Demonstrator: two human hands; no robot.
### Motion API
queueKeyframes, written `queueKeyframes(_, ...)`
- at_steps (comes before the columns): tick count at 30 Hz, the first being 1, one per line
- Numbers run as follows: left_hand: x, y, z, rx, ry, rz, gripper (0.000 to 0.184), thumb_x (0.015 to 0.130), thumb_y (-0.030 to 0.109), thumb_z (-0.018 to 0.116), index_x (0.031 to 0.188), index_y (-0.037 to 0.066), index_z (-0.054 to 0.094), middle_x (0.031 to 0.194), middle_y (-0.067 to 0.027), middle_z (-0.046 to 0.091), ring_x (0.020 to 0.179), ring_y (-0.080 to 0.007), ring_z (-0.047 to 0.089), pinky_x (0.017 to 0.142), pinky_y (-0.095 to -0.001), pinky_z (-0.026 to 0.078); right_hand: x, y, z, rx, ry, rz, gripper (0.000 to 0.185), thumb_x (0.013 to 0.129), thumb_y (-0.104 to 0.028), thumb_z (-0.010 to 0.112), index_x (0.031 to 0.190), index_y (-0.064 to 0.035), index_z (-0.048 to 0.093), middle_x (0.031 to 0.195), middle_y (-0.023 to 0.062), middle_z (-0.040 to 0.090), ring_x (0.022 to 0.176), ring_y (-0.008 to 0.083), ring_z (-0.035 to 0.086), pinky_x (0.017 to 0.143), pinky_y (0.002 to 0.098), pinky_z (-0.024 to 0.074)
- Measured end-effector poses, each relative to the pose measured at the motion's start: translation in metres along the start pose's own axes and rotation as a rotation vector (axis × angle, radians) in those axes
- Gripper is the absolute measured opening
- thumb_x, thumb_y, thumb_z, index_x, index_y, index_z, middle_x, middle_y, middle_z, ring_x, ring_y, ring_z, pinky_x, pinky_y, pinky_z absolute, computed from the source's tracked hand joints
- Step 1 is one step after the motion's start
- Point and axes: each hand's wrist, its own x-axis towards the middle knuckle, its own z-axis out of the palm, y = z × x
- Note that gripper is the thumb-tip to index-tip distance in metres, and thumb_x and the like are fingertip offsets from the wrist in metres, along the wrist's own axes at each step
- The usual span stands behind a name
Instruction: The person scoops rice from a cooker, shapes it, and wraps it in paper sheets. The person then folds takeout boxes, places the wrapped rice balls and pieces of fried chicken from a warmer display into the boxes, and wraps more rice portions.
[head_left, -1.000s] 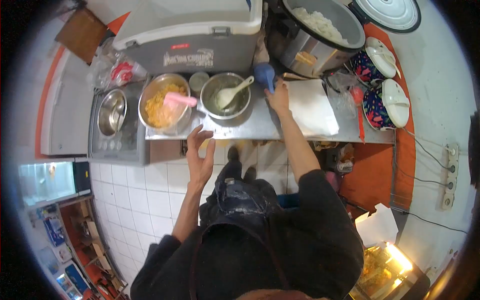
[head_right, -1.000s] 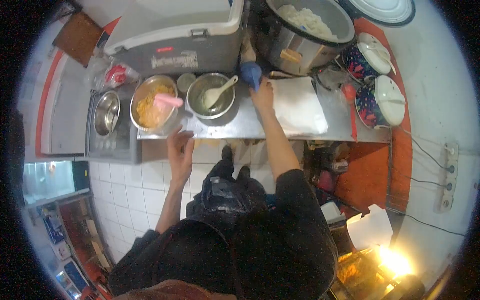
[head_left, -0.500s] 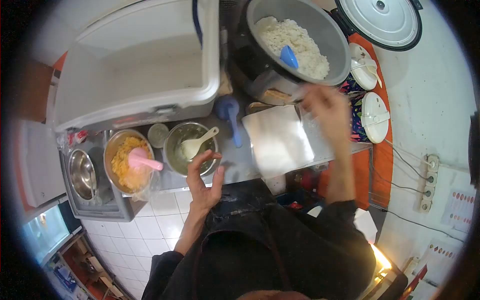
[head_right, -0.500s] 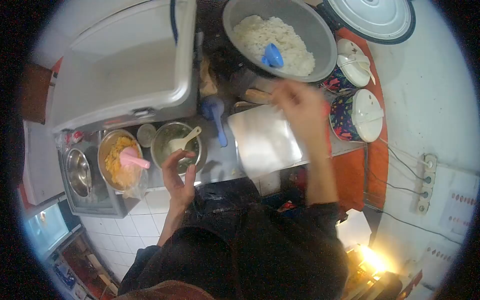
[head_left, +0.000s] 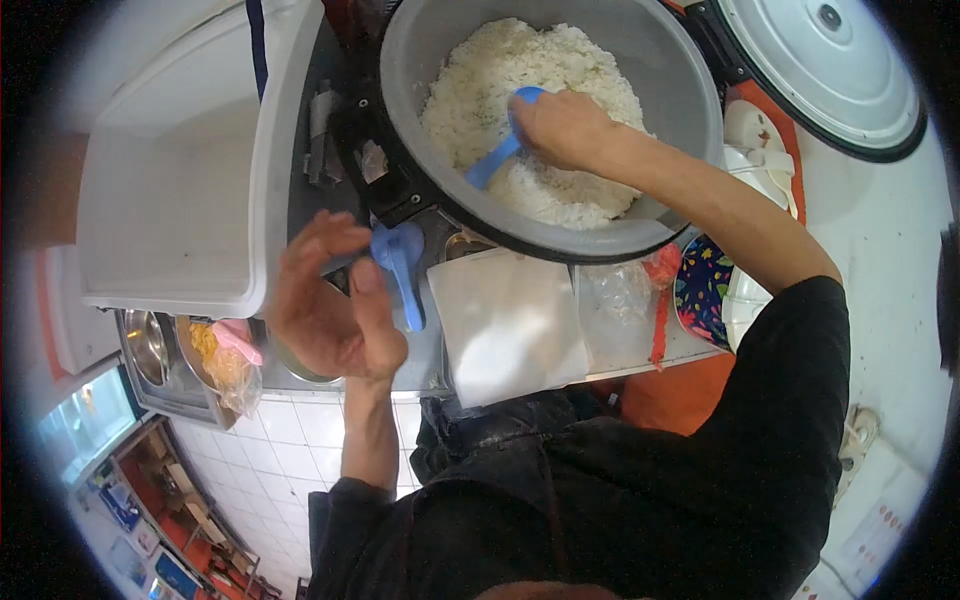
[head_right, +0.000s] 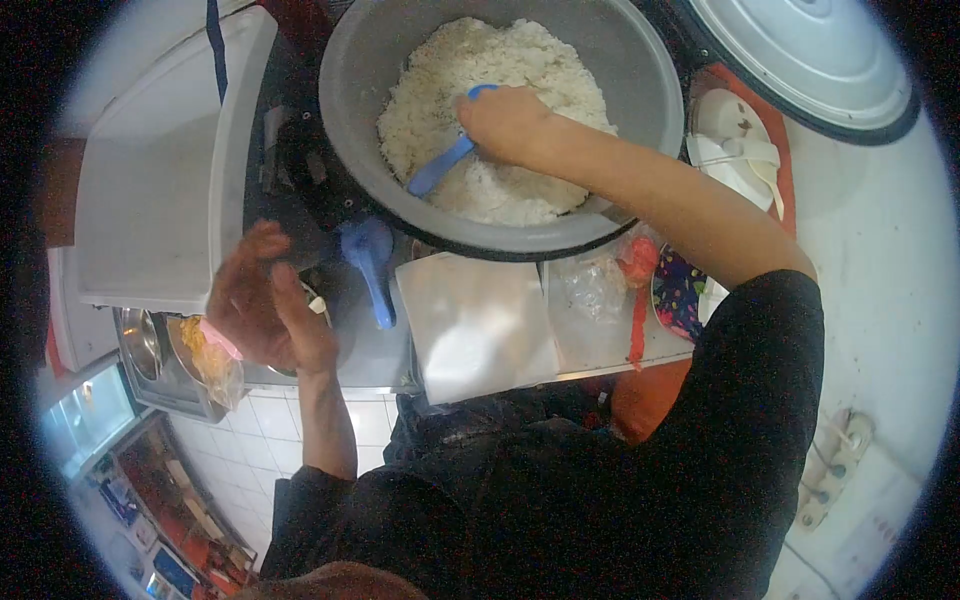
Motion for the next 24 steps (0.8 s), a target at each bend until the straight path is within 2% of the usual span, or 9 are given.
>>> queueKeyframes(3,0.024,-0.008,0.024,0.084,0.015,0.022,0.036,0.092,-0.001,0.063,0.125,-0.003,0.049,0.102,-0.0200,0.067,0.096,-0.0268,0.067,0.094,-0.0431,0.052,0.022,0.001,0.021,0.216,-0.234,-0.207,0.033,0.098,-0.033,0.057,0.110,-0.0045,0.069,0.085,0.0239,0.071,0.081,0.0425,0.070,0.072,0.0536,0.0551)
queueKeyframes(7,0.054,-0.032,0.052,0.168,-0.018,0.109,0.036,0.092,0.003,0.068,0.124,-0.002,0.055,0.106,-0.0170,0.068,0.097,-0.0227,0.067,0.091,-0.0343,0.052,0.021,-0.007,0.002,0.199,-0.319,-0.201,0.037,0.100,-0.038,0.055,0.113,-0.0058,0.069,0.085,0.0254,0.070,0.083,0.0444,0.069,0.076,0.0541,0.0545)
queueKeyframes(10,0.067,-0.040,0.066,0.201,-0.091,0.033,0.035,0.091,0.006,0.072,0.123,0.000,0.060,0.109,-0.0137,0.068,0.097,-0.0202,0.067,0.091,-0.0316,0.051,0.007,-0.001,-0.005,0.056,-0.389,-0.141,0.042,0.099,-0.043,0.057,0.109,-0.0048,0.071,0.082,0.0259,0.069,0.083,0.0456,0.069,0.078,0.0527,0.0555)
queueKeyframes(13,0.069,-0.047,0.069,0.265,-0.144,-0.015,0.035,0.091,0.012,0.073,0.123,0.003,0.062,0.114,-0.0103,0.068,0.102,-0.0225,0.064,0.092,-0.0353,0.049,-0.001,0.003,0.016,0.195,-0.295,-0.127,0.049,0.096,-0.049,0.061,0.099,-0.0018,0.073,0.081,0.0254,0.070,0.083,0.0455,0.070,0.080,0.0516,0.0561)
queueKeyframes(15,0.068,-0.052,0.068,0.338,-0.199,-0.019,0.035,0.092,0.014,0.072,0.123,0.004,0.062,0.115,-0.0102,0.067,0.104,-0.0247,0.063,0.092,-0.0380,0.048,-0.008,0.008,0.029,0.054,-0.382,-0.181,0.051,0.094,-0.052,0.063,0.096,-0.0016,0.073,0.084,0.0253,0.070,0.086,0.0437,0.071,0.080,0.0498,0.0566)
queueKeyframes(18,0.068,-0.054,0.067,0.430,-0.302,-0.030,0.033,0.092,0.018,0.071,0.121,0.005,0.063,0.116,-0.0110,0.066,0.108,-0.0306,0.060,0.090,-0.0424,0.048,-0.013,0.026,-0.007,-0.033,-0.467,-0.206,0.042,0.094,-0.044,0.066,0.094,-0.0023,0.073,0.082,0.0247,0.071,0.085,0.0420,0.071,0.077,0.0486,0.0572)
queueKeyframes(20,0.069,-0.050,0.065,0.501,-0.329,-0.052,0.034,0.095,0.022,0.071,0.123,0.004,0.066,0.113,-0.0123,0.069,0.103,-0.0213,0.065,0.093,-0.0362,0.049,-0.020,0.050,-0.027,0.070,-0.473,-0.085,0.034,0.093,-0.033,0.070,0.111,-0.0047,0.069,0.084,0.0253,0.071,0.085,0.0419,0.071,0.077,0.0480,0.0574)
queueKeyframes(22,0.070,-0.047,0.067,0.491,-0.307,-0.074,0.032,0.095,0.023,0.071,0.121,0.005,0.067,0.111,-0.0120,0.069,0.101,-0.0210,0.064,0.091,-0.0356,0.049,-0.025,0.072,-0.035,-0.010,-0.141,-0.008,0.058,0.092,-0.036,0.070,0.135,-0.0012,0.053,0.088,0.0261,0.070,0.088,0.0415,0.071,0.079,0.0525,0.0561)
queueKeyframes(24,0.069,-0.046,0.066,0.492,-0.283,-0.087,0.031,0.094,0.023,0.071,0.119,0.005,0.068,0.110,-0.0117,0.069,0.100,-0.0206,0.064,0.090,-0.0351,0.049,-0.023,0.078,-0.044,-0.049,-0.101,0.063,0.063,0.093,-0.037,0.071,0.140,-0.0051,0.046,0.092,0.0263,0.071,0.087,0.0422,0.071,0.078,0.0512,0.0559)
